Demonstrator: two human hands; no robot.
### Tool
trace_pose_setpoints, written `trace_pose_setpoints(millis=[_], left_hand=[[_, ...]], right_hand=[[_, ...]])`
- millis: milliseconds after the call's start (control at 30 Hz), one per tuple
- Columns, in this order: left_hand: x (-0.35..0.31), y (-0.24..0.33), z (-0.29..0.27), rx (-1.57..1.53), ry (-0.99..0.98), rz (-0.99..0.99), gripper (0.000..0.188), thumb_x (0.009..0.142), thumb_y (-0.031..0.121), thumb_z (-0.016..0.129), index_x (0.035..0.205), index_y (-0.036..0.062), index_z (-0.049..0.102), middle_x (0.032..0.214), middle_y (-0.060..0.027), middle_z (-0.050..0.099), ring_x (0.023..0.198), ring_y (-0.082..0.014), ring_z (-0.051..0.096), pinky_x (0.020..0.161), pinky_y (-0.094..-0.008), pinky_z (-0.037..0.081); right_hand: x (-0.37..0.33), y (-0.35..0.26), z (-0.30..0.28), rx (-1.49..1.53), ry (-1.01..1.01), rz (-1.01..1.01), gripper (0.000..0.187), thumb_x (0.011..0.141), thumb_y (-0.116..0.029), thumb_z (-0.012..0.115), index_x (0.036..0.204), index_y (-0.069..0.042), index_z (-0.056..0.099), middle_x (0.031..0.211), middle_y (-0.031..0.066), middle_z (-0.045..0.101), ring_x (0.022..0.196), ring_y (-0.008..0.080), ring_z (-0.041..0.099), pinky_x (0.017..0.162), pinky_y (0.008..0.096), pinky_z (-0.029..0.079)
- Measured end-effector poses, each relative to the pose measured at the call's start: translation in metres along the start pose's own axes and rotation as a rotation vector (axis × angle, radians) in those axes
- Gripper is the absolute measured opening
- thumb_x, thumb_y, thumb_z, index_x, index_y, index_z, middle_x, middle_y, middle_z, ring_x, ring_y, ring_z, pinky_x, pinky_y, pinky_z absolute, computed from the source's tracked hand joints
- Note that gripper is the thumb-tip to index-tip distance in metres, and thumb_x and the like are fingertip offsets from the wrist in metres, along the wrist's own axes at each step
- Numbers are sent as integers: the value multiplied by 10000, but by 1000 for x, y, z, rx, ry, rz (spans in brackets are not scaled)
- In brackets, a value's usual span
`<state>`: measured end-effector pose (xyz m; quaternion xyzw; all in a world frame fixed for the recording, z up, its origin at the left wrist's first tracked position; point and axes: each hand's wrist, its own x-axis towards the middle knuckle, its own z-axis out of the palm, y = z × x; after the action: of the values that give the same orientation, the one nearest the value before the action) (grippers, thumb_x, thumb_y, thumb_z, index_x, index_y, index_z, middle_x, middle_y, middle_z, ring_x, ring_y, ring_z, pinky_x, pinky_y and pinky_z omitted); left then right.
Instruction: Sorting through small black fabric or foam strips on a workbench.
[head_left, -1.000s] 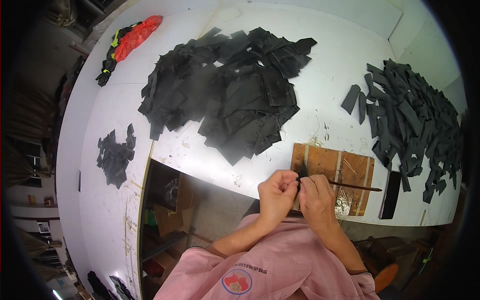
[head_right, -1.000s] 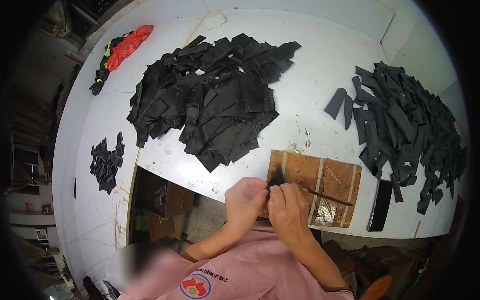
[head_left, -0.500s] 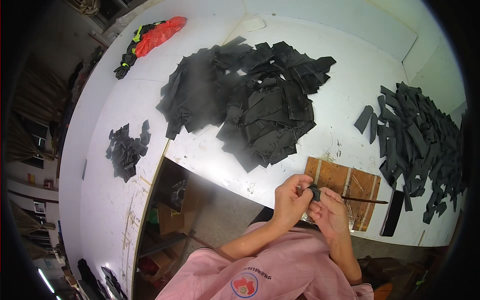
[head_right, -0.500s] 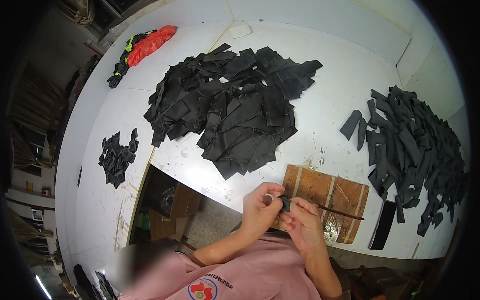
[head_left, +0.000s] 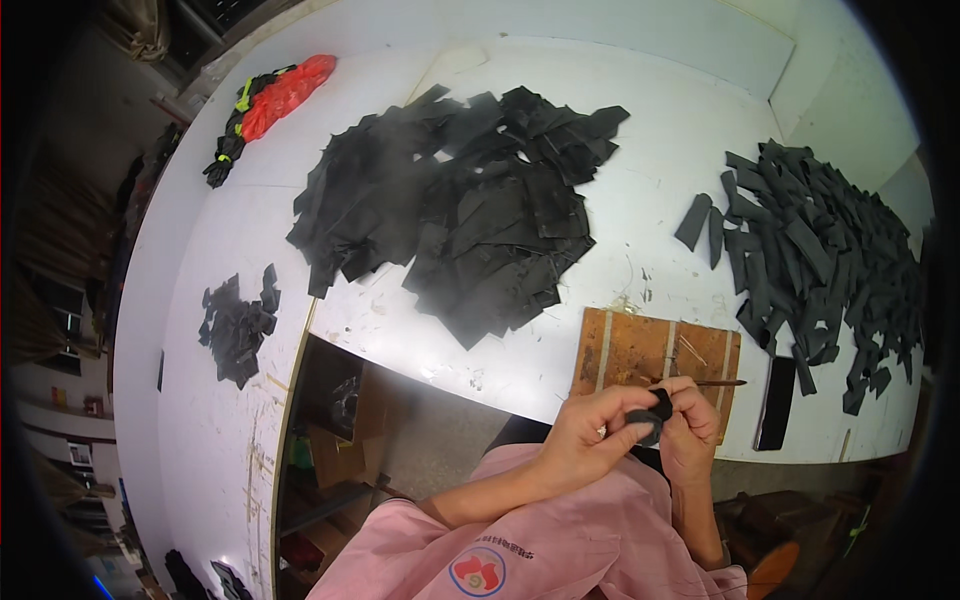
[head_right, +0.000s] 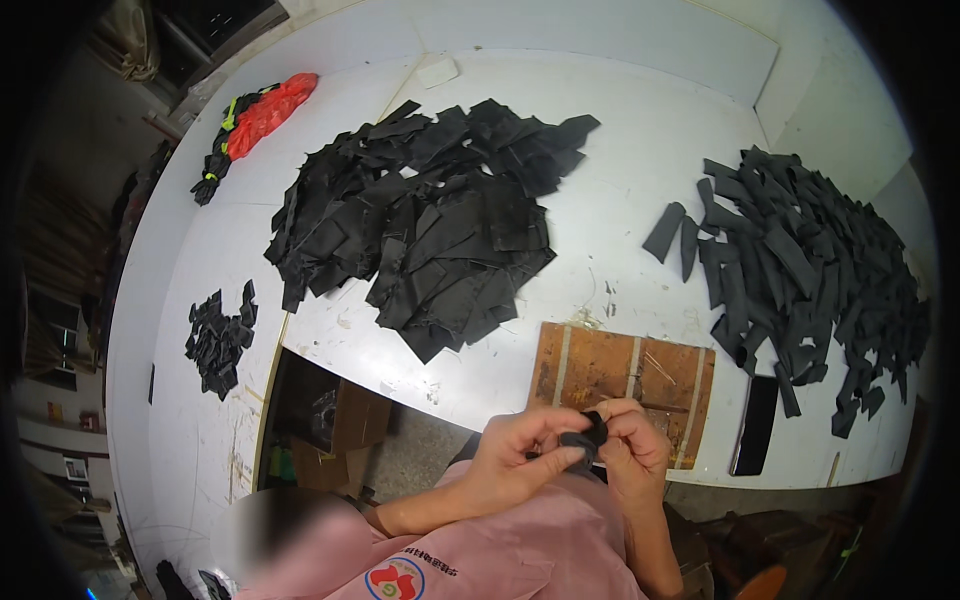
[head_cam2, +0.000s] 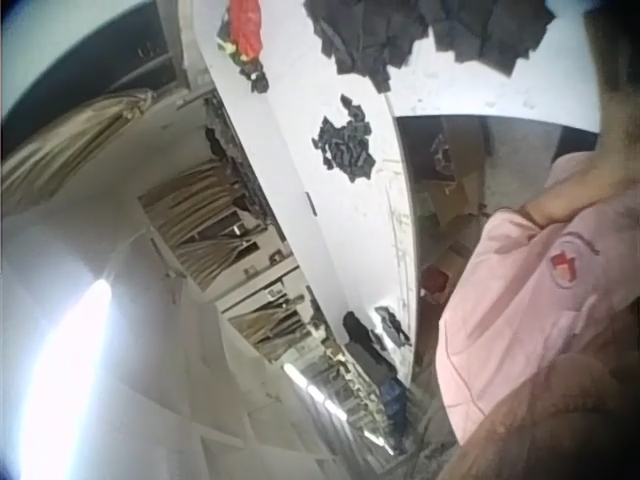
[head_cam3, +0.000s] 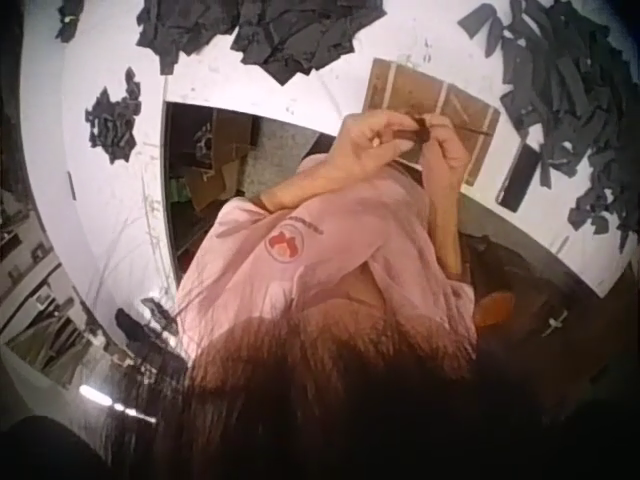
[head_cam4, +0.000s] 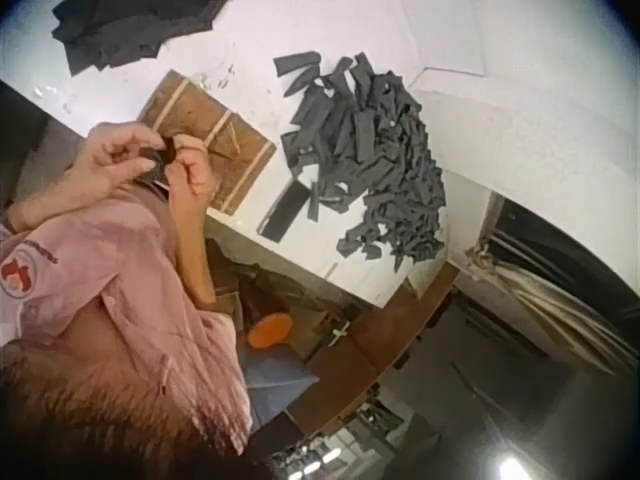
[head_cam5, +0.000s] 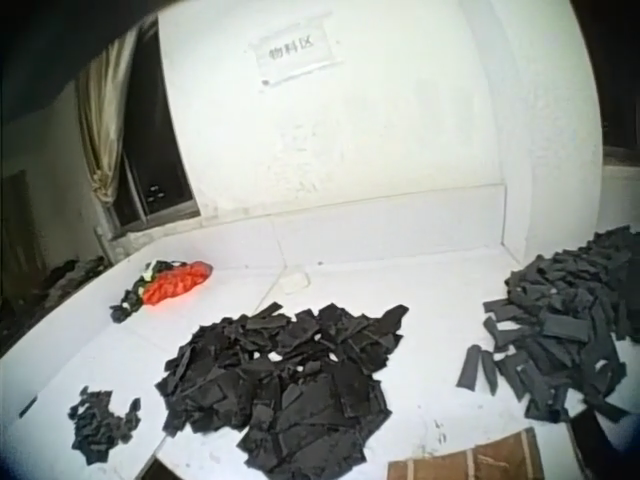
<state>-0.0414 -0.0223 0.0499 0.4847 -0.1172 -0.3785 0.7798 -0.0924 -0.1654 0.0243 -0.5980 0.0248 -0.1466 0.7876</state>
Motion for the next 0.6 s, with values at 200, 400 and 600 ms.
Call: trace_pose_setpoints(millis=[200, 400, 600], left_hand=[[17, 3, 29, 519, 252, 530, 99, 779, -55, 547, 870, -15, 546, 758, -66, 562, 656, -87, 533, 558, -192, 433], [26, 27, 34, -282, -82, -10, 130, 847, 11, 502, 974, 16, 479, 681, -28, 545, 483, -25, 435, 405, -142, 315], [38, 57, 45, -647, -620, -282, 384, 807, 123, 575, 1092, -23, 363, 700, -51, 519, 403, -15, 364, 333, -170, 234]], right_hand=[[-1, -37, 3, -348, 143, -80, 162, 806, -108, 573, 736, 7, 484, 787, 84, 524, 646, 109, 460, 559, 209, 369], [5, -78, 1, -488, 191, -56, 159, 781, -103, 586, 710, -5, 484, 695, 50, 455, 589, 114, 394, 510, 221, 316], [25, -120, 1, -289, -16, -46, 245, 765, -180, 606, 662, -10, 462, 653, 24, 421, 593, 103, 373, 530, 222, 296]])
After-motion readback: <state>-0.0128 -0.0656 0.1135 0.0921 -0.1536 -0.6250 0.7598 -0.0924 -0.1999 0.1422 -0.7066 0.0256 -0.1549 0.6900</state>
